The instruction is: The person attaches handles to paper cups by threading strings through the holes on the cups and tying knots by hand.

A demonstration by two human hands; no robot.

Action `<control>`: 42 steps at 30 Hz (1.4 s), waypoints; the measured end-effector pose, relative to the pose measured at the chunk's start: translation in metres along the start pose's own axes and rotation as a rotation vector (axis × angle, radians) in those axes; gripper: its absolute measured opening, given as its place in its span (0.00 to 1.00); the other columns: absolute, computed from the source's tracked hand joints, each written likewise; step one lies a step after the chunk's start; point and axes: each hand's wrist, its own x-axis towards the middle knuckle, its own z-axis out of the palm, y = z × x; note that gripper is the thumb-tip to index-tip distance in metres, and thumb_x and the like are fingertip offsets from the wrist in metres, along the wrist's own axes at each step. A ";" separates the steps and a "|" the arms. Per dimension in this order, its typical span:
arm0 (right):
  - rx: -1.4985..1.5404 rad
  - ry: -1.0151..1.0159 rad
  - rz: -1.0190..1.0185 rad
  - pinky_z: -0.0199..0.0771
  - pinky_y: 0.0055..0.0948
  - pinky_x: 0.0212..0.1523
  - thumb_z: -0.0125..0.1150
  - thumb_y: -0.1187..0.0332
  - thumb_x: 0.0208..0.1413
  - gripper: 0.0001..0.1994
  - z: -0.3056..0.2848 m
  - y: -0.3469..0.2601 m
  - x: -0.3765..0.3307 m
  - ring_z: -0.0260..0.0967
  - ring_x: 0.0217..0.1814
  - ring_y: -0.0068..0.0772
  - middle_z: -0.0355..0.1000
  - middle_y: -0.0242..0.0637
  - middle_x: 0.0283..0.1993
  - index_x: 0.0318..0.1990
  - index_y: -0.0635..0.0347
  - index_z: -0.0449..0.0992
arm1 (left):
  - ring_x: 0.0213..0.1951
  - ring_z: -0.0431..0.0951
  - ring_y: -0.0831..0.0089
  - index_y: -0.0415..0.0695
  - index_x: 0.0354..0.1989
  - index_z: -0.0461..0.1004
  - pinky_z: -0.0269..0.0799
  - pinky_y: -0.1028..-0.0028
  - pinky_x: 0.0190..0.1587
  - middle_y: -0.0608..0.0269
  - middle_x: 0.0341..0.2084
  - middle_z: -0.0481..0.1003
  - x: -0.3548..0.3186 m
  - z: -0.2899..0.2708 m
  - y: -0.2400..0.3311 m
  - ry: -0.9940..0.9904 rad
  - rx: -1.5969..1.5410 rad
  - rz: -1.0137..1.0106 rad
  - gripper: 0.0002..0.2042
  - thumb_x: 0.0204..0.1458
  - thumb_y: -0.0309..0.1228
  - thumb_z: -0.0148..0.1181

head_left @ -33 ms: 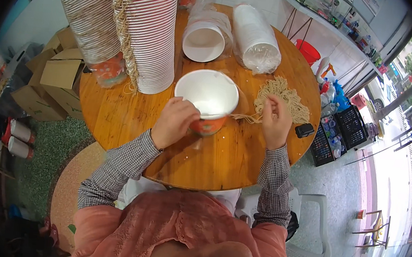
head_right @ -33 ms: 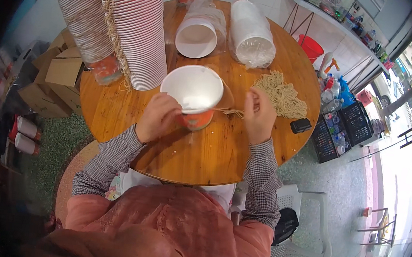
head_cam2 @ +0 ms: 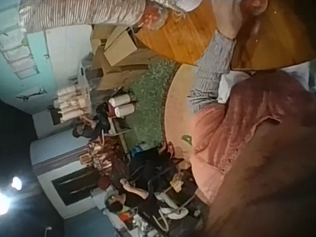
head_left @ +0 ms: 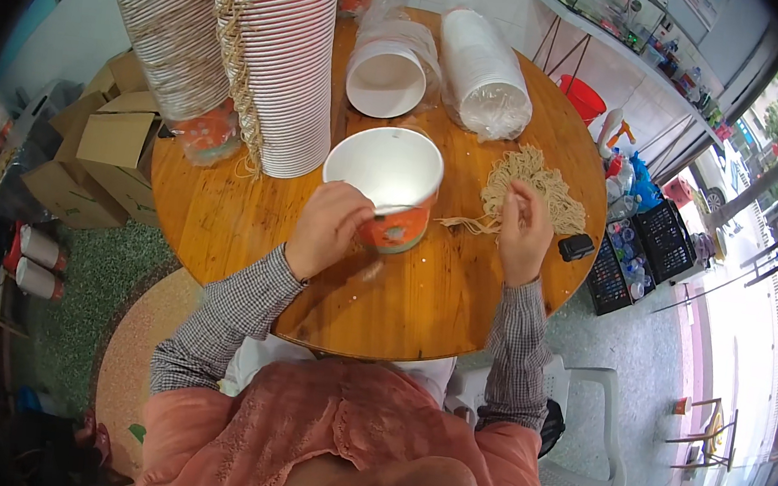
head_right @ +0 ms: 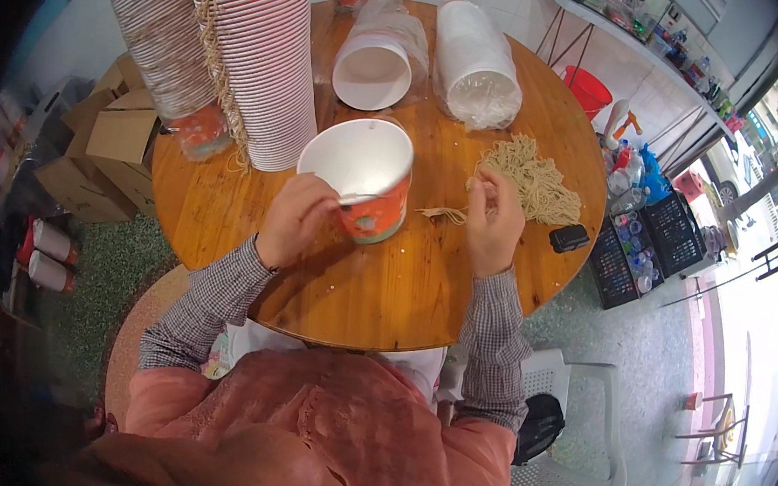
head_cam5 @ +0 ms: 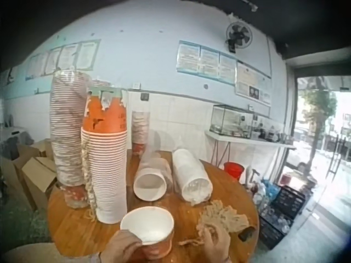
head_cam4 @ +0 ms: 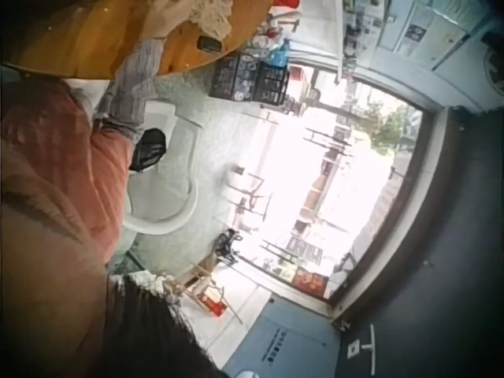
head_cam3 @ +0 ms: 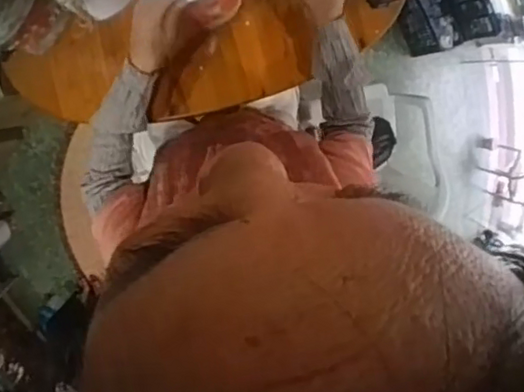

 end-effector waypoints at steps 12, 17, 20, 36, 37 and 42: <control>0.738 0.184 0.182 0.74 0.25 0.45 0.57 0.79 0.56 0.25 0.063 -0.041 -0.086 0.67 0.52 0.31 0.60 0.45 0.60 0.60 0.66 0.57 | 0.32 0.73 0.71 0.34 0.36 0.73 0.69 0.77 0.36 0.58 0.30 0.72 0.054 -0.035 0.015 0.549 -0.294 -0.089 0.04 0.53 0.17 0.55; 0.387 0.133 -0.142 0.69 0.30 0.49 0.65 0.79 0.49 0.24 0.093 -0.086 -0.060 0.65 0.49 0.32 0.63 0.40 0.51 0.53 0.65 0.61 | 0.32 0.72 0.76 0.35 0.37 0.73 0.69 0.79 0.35 0.61 0.31 0.71 0.079 -0.045 0.027 0.660 -0.447 -0.026 0.04 0.54 0.17 0.55; 0.386 0.358 -0.260 0.68 0.29 0.44 0.67 0.78 0.49 0.18 0.101 -0.086 0.005 0.66 0.44 0.34 0.68 0.38 0.45 0.48 0.64 0.70 | 0.32 0.73 0.78 0.36 0.38 0.72 0.70 0.80 0.36 0.63 0.31 0.72 0.114 -0.070 0.035 0.710 -0.372 0.082 0.04 0.55 0.19 0.54; -0.032 -0.018 -0.912 0.74 0.38 0.43 0.57 0.72 0.51 0.08 0.161 -0.310 0.313 0.74 0.41 0.49 0.76 0.49 0.36 0.38 0.64 0.75 | 0.40 0.79 0.65 0.37 0.45 0.76 0.73 0.71 0.44 0.53 0.38 0.79 0.085 -0.100 -0.068 0.355 -0.095 -0.079 0.11 0.56 0.26 0.55; -0.039 -0.021 -0.919 0.74 0.38 0.44 0.57 0.73 0.51 0.08 0.166 -0.312 0.320 0.75 0.41 0.48 0.76 0.49 0.37 0.38 0.64 0.76 | 0.38 0.80 0.65 0.37 0.43 0.76 0.73 0.72 0.42 0.53 0.35 0.79 0.064 -0.074 -0.067 0.274 -0.211 -0.119 0.09 0.56 0.26 0.55; -0.174 -0.166 -0.799 0.75 0.35 0.45 0.57 0.73 0.53 0.09 0.180 -0.316 0.329 0.75 0.40 0.44 0.77 0.47 0.38 0.40 0.66 0.77 | 0.33 0.79 0.70 0.37 0.43 0.76 0.74 0.73 0.38 0.58 0.31 0.79 -0.021 0.037 -0.116 0.038 -0.431 -0.382 0.09 0.57 0.26 0.53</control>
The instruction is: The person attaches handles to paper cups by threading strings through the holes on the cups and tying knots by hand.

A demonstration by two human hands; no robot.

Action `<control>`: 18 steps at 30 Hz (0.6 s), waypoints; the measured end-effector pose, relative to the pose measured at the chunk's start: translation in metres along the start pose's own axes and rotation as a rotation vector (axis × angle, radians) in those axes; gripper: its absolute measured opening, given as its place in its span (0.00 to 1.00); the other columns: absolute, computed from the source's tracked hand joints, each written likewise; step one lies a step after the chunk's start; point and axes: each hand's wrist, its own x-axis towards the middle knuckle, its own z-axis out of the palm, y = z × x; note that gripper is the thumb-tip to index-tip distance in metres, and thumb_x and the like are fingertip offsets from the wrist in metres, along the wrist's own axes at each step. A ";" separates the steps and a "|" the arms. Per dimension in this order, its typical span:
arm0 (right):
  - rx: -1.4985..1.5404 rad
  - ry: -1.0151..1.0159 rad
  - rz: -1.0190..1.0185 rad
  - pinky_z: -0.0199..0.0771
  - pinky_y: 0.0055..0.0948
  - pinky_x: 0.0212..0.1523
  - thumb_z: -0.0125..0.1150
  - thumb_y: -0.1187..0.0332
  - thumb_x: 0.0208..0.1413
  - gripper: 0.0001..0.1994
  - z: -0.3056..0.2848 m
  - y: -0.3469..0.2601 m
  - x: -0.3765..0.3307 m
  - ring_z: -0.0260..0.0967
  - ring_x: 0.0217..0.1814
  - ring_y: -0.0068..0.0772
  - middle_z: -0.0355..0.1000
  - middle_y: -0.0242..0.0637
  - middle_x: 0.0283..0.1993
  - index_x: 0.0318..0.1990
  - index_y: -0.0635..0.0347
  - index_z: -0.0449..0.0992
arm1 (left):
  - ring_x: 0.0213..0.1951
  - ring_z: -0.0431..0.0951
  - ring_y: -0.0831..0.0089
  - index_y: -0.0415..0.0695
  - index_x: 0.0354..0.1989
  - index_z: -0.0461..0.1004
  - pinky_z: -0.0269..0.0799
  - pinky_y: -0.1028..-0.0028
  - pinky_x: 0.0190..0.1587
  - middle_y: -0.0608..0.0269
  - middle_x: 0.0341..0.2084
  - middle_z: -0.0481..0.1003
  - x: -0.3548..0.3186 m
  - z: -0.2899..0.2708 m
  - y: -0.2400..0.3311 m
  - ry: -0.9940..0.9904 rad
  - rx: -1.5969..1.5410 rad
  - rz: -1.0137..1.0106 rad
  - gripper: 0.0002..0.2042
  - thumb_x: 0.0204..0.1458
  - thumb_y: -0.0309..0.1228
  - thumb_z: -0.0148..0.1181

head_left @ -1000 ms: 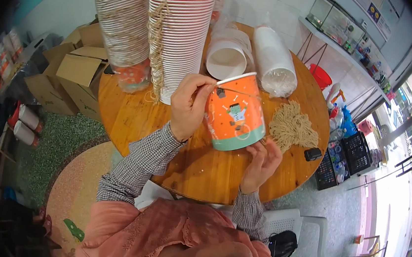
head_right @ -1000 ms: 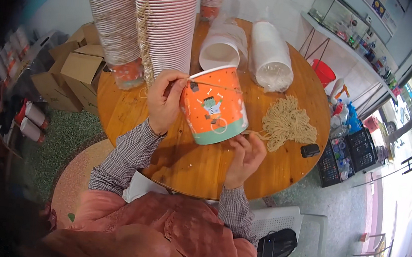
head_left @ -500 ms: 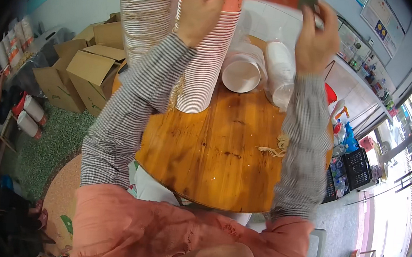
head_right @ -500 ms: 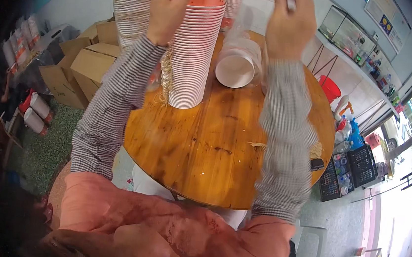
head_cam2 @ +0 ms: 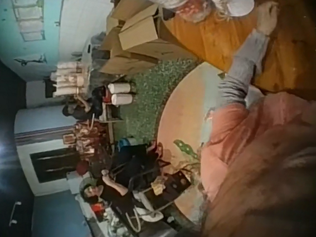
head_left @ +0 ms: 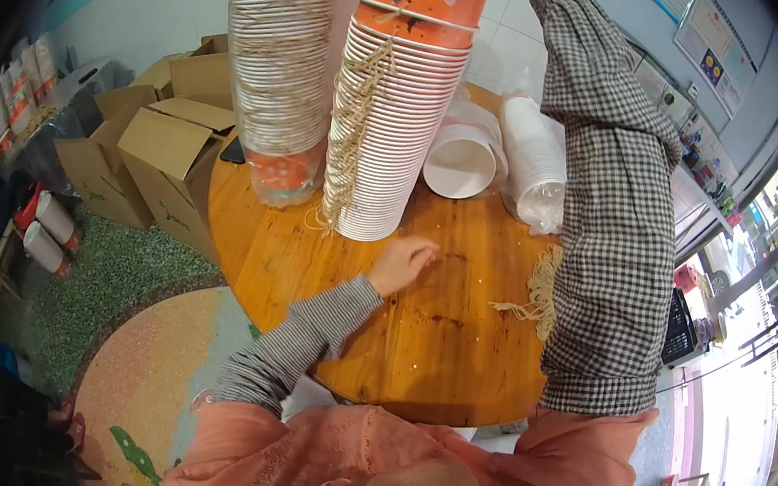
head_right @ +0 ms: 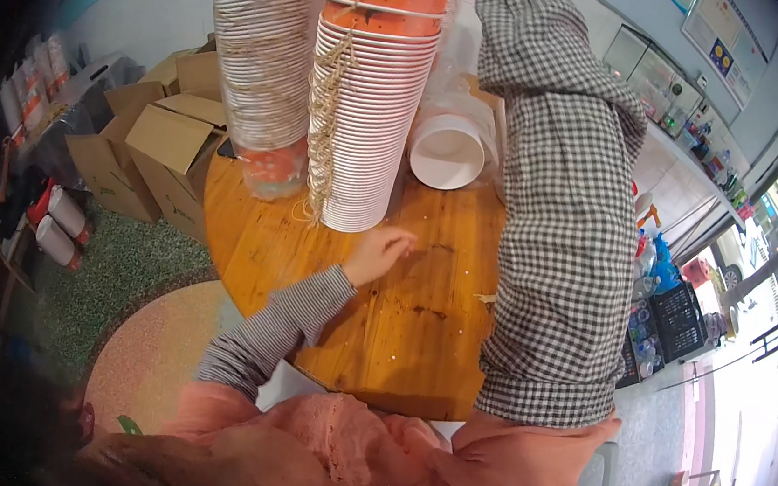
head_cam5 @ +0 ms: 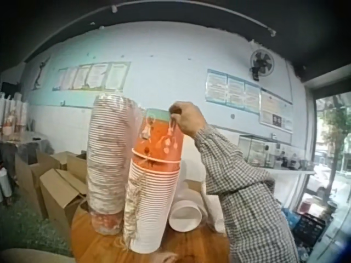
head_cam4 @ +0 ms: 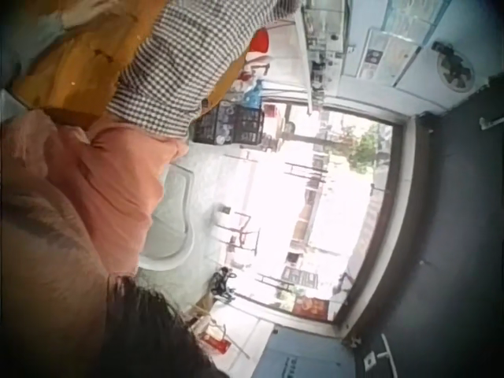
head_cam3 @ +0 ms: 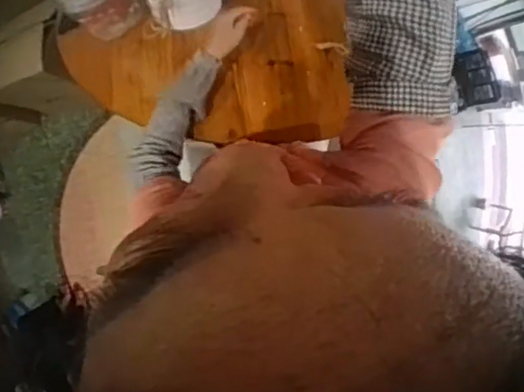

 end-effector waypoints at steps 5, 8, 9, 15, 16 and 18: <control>0.065 -0.080 -0.019 0.76 0.34 0.43 0.57 0.74 0.54 0.10 0.006 0.005 -0.016 0.76 0.38 0.42 0.77 0.49 0.37 0.41 0.69 0.76 | 0.33 0.80 0.67 0.38 0.42 0.77 0.75 0.72 0.36 0.55 0.31 0.79 -0.014 0.008 -0.023 -0.137 0.129 -0.045 0.09 0.56 0.27 0.54; 0.078 -0.022 -0.061 0.75 0.34 0.44 0.56 0.73 0.54 0.10 0.013 0.008 -0.027 0.76 0.40 0.42 0.77 0.49 0.39 0.43 0.69 0.75 | 0.35 0.80 0.62 0.39 0.42 0.77 0.75 0.69 0.38 0.54 0.33 0.79 -0.013 0.004 -0.023 -0.149 0.207 0.023 0.10 0.56 0.29 0.54; 0.090 0.036 -0.077 0.75 0.34 0.45 0.56 0.73 0.55 0.11 0.018 0.008 -0.031 0.76 0.41 0.43 0.77 0.49 0.41 0.44 0.68 0.75 | 0.36 0.80 0.59 0.40 0.41 0.77 0.75 0.67 0.39 0.53 0.34 0.79 -0.013 0.003 -0.026 -0.146 0.246 0.041 0.10 0.56 0.30 0.54; 0.021 0.033 -0.037 0.74 0.34 0.49 0.56 0.72 0.55 0.14 0.030 0.004 -0.034 0.75 0.46 0.45 0.76 0.50 0.44 0.48 0.67 0.73 | 0.38 0.79 0.55 0.40 0.40 0.77 0.75 0.64 0.41 0.54 0.36 0.79 -0.014 0.006 -0.025 -0.229 0.264 0.022 0.10 0.57 0.31 0.53; 0.019 0.032 -0.034 0.74 0.34 0.49 0.56 0.72 0.55 0.14 0.029 0.005 -0.036 0.75 0.46 0.45 0.76 0.50 0.44 0.48 0.67 0.73 | 0.38 0.79 0.55 0.40 0.40 0.77 0.75 0.64 0.41 0.54 0.36 0.79 -0.013 0.007 -0.025 -0.232 0.262 0.022 0.10 0.57 0.31 0.53; 0.034 0.043 -0.069 0.74 0.36 0.50 0.56 0.70 0.55 0.16 0.026 0.008 -0.043 0.74 0.47 0.45 0.76 0.49 0.45 0.50 0.66 0.73 | 0.39 0.79 0.55 0.40 0.40 0.77 0.75 0.64 0.41 0.53 0.36 0.79 -0.012 0.008 -0.026 -0.216 0.271 0.046 0.10 0.57 0.31 0.53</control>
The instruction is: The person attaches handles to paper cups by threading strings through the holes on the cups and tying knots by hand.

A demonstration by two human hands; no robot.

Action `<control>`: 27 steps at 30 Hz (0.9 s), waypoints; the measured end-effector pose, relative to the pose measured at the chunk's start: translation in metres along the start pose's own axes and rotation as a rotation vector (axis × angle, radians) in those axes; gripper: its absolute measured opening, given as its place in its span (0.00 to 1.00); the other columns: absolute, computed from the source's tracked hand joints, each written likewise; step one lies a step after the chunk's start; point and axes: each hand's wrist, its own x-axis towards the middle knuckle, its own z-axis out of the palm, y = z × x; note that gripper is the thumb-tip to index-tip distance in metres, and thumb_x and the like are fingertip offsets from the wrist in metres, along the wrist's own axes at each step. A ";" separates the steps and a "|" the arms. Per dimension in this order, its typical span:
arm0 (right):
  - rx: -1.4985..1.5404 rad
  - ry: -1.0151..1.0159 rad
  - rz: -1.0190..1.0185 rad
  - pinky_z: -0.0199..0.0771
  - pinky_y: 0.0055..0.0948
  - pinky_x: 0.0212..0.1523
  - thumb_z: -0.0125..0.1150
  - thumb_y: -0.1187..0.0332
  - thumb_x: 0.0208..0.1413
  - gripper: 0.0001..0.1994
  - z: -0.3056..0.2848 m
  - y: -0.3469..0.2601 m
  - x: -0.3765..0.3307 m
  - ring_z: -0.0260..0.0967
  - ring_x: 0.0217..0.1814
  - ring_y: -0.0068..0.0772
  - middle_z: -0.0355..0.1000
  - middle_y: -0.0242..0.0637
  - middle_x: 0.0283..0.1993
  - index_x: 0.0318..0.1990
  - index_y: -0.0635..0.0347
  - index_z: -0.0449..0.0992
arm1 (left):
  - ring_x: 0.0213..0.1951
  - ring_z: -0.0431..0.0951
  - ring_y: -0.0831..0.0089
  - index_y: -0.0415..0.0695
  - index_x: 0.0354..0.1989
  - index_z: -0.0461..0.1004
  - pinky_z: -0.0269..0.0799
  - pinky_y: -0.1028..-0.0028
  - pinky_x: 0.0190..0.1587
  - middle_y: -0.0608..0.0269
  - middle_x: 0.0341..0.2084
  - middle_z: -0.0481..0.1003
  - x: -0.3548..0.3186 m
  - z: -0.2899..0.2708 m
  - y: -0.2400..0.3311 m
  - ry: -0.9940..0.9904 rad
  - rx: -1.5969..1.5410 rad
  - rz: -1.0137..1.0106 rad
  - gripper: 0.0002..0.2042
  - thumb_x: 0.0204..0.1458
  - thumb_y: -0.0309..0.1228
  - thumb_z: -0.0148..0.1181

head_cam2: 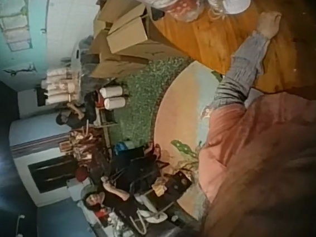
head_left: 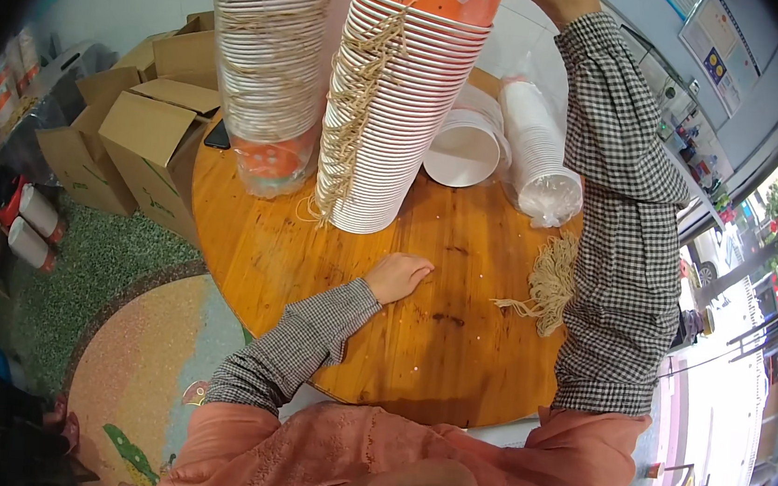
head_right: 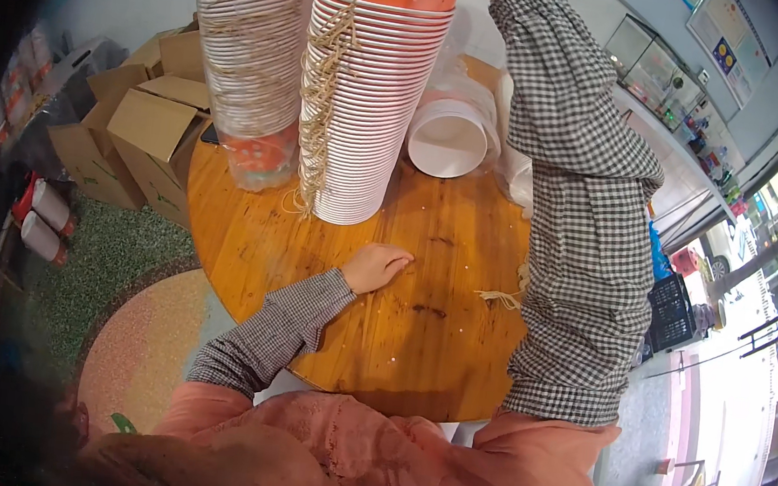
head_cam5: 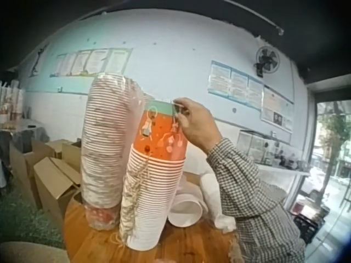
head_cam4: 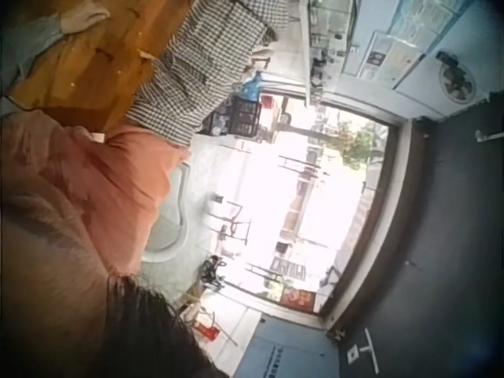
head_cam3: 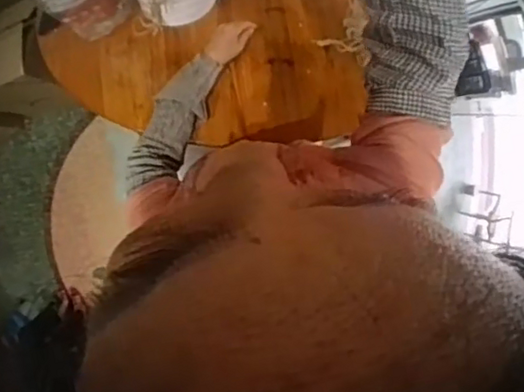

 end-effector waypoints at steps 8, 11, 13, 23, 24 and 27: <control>0.033 0.170 0.329 0.73 0.30 0.39 0.60 0.64 0.56 0.12 0.016 0.097 -0.128 0.76 0.37 0.33 0.78 0.41 0.36 0.42 0.62 0.78 | 0.39 0.79 0.56 0.39 0.39 0.77 0.75 0.64 0.41 0.53 0.37 0.79 -0.002 -0.008 -0.003 0.031 0.085 0.033 0.09 0.57 0.30 0.54; -0.086 -0.118 0.486 0.73 0.39 0.40 0.57 0.64 0.54 0.11 0.058 0.129 -0.227 0.75 0.38 0.48 0.77 0.48 0.34 0.36 0.63 0.79 | 0.38 0.79 0.55 0.38 0.39 0.77 0.75 0.64 0.41 0.52 0.36 0.79 0.002 -0.006 0.003 0.014 0.098 0.083 0.09 0.56 0.29 0.54; 0.010 -0.249 0.646 0.73 0.41 0.41 0.58 0.64 0.52 0.11 0.091 0.132 -0.283 0.75 0.38 0.50 0.77 0.48 0.34 0.36 0.63 0.79 | 0.37 0.79 0.55 0.37 0.39 0.77 0.75 0.64 0.40 0.51 0.36 0.79 0.002 -0.009 0.004 -0.021 0.092 0.054 0.09 0.56 0.29 0.55; -0.145 0.177 0.959 0.69 0.44 0.41 0.67 0.69 0.48 0.13 0.164 0.152 -0.402 0.68 0.43 0.48 0.67 0.41 0.38 0.37 0.59 0.68 | 0.34 0.79 0.55 0.37 0.39 0.77 0.76 0.64 0.38 0.51 0.35 0.79 0.003 -0.006 0.001 -0.008 0.115 0.061 0.08 0.56 0.27 0.55; -0.073 0.151 0.992 0.68 0.43 0.40 0.68 0.70 0.48 0.14 0.167 0.157 -0.402 0.68 0.41 0.48 0.67 0.41 0.36 0.36 0.59 0.67 | 0.34 0.79 0.55 0.37 0.39 0.77 0.76 0.65 0.38 0.51 0.35 0.79 0.003 -0.008 0.001 -0.014 0.111 0.049 0.08 0.56 0.27 0.56; -0.031 0.150 1.024 0.68 0.38 0.35 0.70 0.70 0.45 0.15 0.176 0.169 -0.400 0.66 0.32 0.45 0.67 0.40 0.30 0.33 0.60 0.66 | 0.34 0.79 0.56 0.37 0.40 0.77 0.76 0.65 0.38 0.51 0.35 0.79 0.002 -0.009 0.005 -0.026 0.103 0.028 0.08 0.55 0.26 0.56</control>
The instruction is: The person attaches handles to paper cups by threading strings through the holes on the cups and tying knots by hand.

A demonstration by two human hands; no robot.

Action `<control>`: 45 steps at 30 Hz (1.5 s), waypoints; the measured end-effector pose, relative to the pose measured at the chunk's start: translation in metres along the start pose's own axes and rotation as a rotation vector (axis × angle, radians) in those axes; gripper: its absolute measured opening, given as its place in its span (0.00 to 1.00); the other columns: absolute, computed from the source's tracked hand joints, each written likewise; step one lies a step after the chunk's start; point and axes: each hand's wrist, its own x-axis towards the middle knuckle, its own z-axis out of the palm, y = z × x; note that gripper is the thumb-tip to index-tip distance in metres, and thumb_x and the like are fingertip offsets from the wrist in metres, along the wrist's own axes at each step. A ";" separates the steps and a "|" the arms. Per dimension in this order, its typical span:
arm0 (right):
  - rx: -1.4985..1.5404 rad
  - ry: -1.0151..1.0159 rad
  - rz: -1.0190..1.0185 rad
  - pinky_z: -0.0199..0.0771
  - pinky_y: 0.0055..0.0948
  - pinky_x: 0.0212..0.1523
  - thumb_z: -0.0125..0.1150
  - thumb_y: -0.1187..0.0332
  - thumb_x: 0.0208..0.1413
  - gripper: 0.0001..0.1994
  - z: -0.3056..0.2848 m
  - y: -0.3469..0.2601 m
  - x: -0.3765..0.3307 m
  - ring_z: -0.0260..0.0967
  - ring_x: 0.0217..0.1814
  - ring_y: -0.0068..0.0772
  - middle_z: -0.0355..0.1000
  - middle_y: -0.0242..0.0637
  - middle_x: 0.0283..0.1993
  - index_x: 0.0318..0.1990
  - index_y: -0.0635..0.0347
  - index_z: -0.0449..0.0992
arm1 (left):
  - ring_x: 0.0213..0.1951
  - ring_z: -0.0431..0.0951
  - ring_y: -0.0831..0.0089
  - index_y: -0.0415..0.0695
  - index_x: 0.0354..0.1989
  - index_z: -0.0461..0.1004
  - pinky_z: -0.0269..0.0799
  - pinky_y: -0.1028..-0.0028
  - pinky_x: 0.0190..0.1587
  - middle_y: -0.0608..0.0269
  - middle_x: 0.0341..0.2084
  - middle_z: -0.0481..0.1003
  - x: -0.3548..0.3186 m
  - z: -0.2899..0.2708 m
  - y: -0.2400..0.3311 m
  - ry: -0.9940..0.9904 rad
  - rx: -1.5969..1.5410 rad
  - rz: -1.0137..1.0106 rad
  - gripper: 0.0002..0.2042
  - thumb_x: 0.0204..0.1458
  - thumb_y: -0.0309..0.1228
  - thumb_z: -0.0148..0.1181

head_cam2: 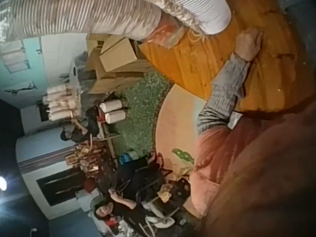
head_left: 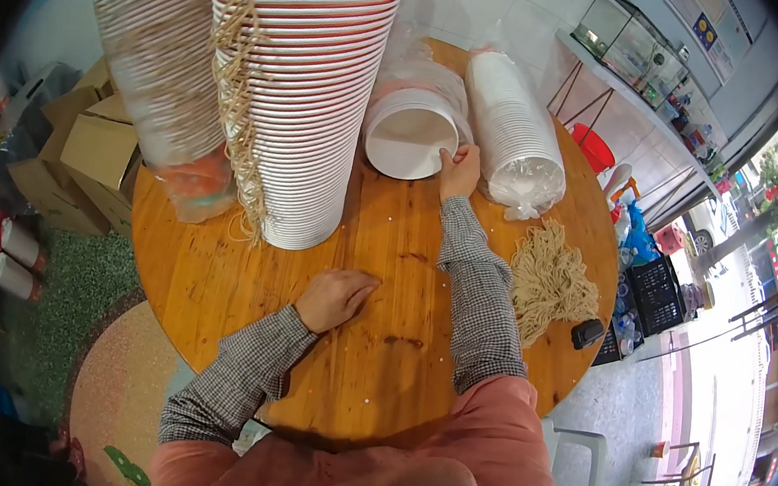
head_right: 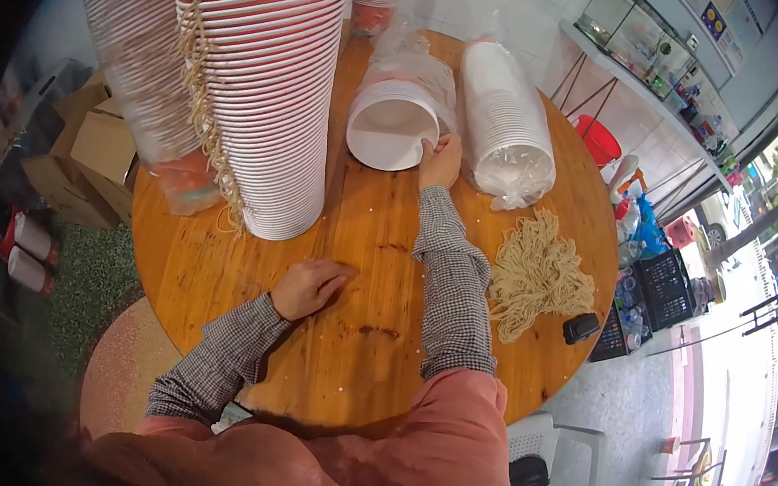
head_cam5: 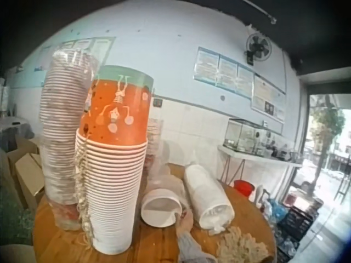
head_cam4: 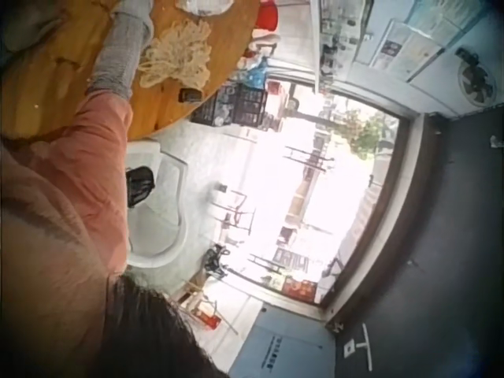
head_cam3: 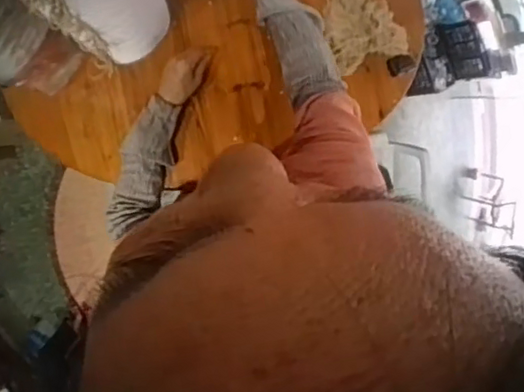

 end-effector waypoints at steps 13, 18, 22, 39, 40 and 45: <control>-0.027 -0.109 -0.201 0.67 0.40 0.29 0.66 0.67 0.45 0.13 0.004 -0.010 0.011 0.67 0.24 0.50 0.67 0.44 0.20 0.24 0.62 0.66 | 0.36 0.79 0.55 0.36 0.41 0.76 0.77 0.66 0.39 0.49 0.37 0.79 0.004 -0.007 0.001 -0.026 -0.019 -0.055 0.09 0.55 0.26 0.56; -0.022 -0.171 -0.157 0.68 0.42 0.30 0.64 0.68 0.46 0.12 -0.012 -0.003 0.007 0.68 0.26 0.51 0.68 0.48 0.22 0.24 0.63 0.66 | 0.37 0.79 0.54 0.35 0.42 0.76 0.77 0.66 0.41 0.48 0.38 0.78 0.002 -0.006 0.002 -0.030 -0.043 -0.077 0.09 0.56 0.25 0.56; -0.010 -0.201 -0.201 0.70 0.46 0.31 0.60 0.72 0.48 0.09 -0.029 0.007 0.007 0.71 0.28 0.55 0.69 0.50 0.25 0.32 0.62 0.65 | 0.38 0.79 0.53 0.35 0.42 0.76 0.76 0.67 0.41 0.48 0.38 0.78 0.004 -0.006 0.004 -0.047 -0.078 -0.094 0.09 0.56 0.25 0.55; 0.034 -0.284 -0.021 0.73 0.31 0.36 0.59 0.74 0.54 0.08 -0.074 -0.010 -0.019 0.75 0.35 0.33 0.73 0.43 0.29 0.39 0.66 0.68 | 0.37 0.78 0.52 0.35 0.40 0.76 0.75 0.67 0.40 0.48 0.35 0.77 0.006 -0.008 0.004 0.021 -0.108 -0.155 0.08 0.56 0.25 0.55; 0.033 -0.287 -0.019 0.73 0.31 0.36 0.59 0.74 0.54 0.08 -0.078 -0.015 -0.026 0.75 0.35 0.33 0.73 0.43 0.29 0.39 0.66 0.68 | 0.37 0.78 0.52 0.35 0.40 0.76 0.75 0.67 0.40 0.48 0.35 0.78 0.004 -0.009 0.004 0.044 -0.112 -0.178 0.08 0.56 0.25 0.55; 0.401 -0.206 0.074 0.72 0.24 0.33 0.56 0.76 0.57 0.06 -0.127 -0.031 -0.062 0.73 0.32 0.24 0.73 0.38 0.30 0.40 0.65 0.68 | 0.37 0.79 0.54 0.37 0.42 0.76 0.75 0.67 0.39 0.48 0.34 0.78 0.001 0.002 -0.007 0.142 -0.085 -0.170 0.09 0.55 0.27 0.57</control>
